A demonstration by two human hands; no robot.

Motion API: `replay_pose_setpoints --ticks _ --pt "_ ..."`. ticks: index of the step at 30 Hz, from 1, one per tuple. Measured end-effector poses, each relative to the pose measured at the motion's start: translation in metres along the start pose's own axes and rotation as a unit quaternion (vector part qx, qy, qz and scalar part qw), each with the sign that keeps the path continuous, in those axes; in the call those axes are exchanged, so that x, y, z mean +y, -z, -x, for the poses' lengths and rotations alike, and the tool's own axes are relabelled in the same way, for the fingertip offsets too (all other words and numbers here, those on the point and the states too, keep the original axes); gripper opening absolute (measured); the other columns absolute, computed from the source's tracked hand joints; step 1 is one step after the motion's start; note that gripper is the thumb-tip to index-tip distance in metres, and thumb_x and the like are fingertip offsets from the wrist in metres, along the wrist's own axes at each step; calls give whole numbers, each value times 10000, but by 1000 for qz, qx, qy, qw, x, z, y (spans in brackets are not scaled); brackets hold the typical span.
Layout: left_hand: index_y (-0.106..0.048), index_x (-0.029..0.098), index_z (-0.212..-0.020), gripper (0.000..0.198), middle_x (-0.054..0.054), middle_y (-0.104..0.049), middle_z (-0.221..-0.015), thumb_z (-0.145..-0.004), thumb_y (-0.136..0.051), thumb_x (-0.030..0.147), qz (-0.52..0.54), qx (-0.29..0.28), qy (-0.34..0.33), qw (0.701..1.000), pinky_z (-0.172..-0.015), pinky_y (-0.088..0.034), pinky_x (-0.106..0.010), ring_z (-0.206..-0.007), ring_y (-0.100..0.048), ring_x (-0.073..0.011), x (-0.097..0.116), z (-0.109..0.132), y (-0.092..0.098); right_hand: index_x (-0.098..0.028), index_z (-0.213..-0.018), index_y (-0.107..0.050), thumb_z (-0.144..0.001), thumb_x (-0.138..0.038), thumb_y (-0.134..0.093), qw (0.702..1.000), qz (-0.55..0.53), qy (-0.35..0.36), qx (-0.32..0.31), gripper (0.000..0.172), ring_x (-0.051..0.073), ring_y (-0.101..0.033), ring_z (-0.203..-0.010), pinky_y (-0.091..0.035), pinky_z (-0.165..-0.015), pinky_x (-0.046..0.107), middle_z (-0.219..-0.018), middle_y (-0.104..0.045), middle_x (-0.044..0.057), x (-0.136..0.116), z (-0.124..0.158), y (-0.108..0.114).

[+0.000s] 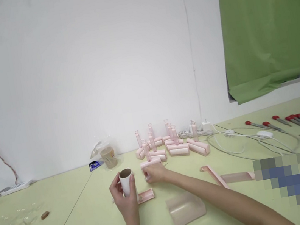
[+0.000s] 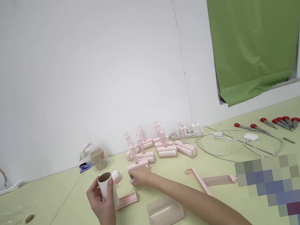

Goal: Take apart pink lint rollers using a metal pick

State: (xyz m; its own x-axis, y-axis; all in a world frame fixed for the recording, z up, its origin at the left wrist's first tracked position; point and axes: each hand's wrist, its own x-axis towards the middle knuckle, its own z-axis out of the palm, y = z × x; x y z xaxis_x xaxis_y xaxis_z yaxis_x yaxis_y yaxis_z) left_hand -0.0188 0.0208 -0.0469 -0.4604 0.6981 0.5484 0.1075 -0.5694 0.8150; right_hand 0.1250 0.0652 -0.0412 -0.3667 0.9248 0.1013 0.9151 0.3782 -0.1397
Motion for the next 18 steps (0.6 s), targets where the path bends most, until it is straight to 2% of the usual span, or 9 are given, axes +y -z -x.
replay_pose_setpoints --ticks 4,6,8,11,14,16,18 --pt "-494 205 -1050 490 -55 -520 -1003 -635 -647 416 -3 -29 -5 1000 -696 -430 -276 -844 -519 -174 3 3 -1 -229 -999 -484 -798 -390 -502 996 -64 11 55 259 129 -548 -894 -412 -697 219 -1027 -588 -19 10 61 31" --pt "-507 207 -1032 470 -56 -532 -993 -636 -645 420 -8 -63 -1 998 -695 -433 -277 -841 -525 -177 5 6 -3 -259 -895 -517 -750 -391 -553 995 -79 25 47 199 107 -577 -807 -393 -627 178 -923 -626 -71 13 94 36" --pt "-521 203 -1013 463 -63 -552 -978 -629 -648 427 -10 -125 7 992 -679 -440 -281 -827 -536 -184 6 10 -6 -256 -807 -539 -691 -377 -614 996 -78 26 37 183 122 -597 -730 -370 -574 182 -820 -647 -82 14 119 31" --pt "-536 200 -992 458 -66 -586 -930 -614 -654 429 -22 -229 22 973 -651 -450 -289 -801 -551 -196 8 18 -10 -250 -800 -552 -706 -398 -606 997 -66 8 42 184 158 -610 -702 -347 -549 207 -814 -660 -58 13 137 18" --pt "-550 213 -966 424 -51 -601 -907 -610 -653 419 -34 -298 14 954 -670 -458 -304 -794 -561 -198 12 27 -13 -253 -864 -538 -788 -405 -517 995 -63 -27 66 171 165 -611 -705 -352 -569 222 -826 -662 -42 15 144 12" --pt "-558 224 -947 393 -40 -608 -899 -613 -648 410 -45 -339 3 940 -691 -458 -319 -792 -567 -200 15 32 -15 -256 -879 -537 -799 -384 -507 994 -65 -42 73 153 166 -612 -725 -364 -589 225 -813 -661 -39 18 149 11" --pt "-554 231 -959 379 -36 -615 -898 -631 -636 402 -60 -389 -3 919 -706 -455 -332 -796 -569 -204 19 37 -16 -263 -856 -561 -782 -371 -535 995 -64 -37 66 133 165 -614 -737 -377 -600 228 -904 -651 -33 23 156 11"
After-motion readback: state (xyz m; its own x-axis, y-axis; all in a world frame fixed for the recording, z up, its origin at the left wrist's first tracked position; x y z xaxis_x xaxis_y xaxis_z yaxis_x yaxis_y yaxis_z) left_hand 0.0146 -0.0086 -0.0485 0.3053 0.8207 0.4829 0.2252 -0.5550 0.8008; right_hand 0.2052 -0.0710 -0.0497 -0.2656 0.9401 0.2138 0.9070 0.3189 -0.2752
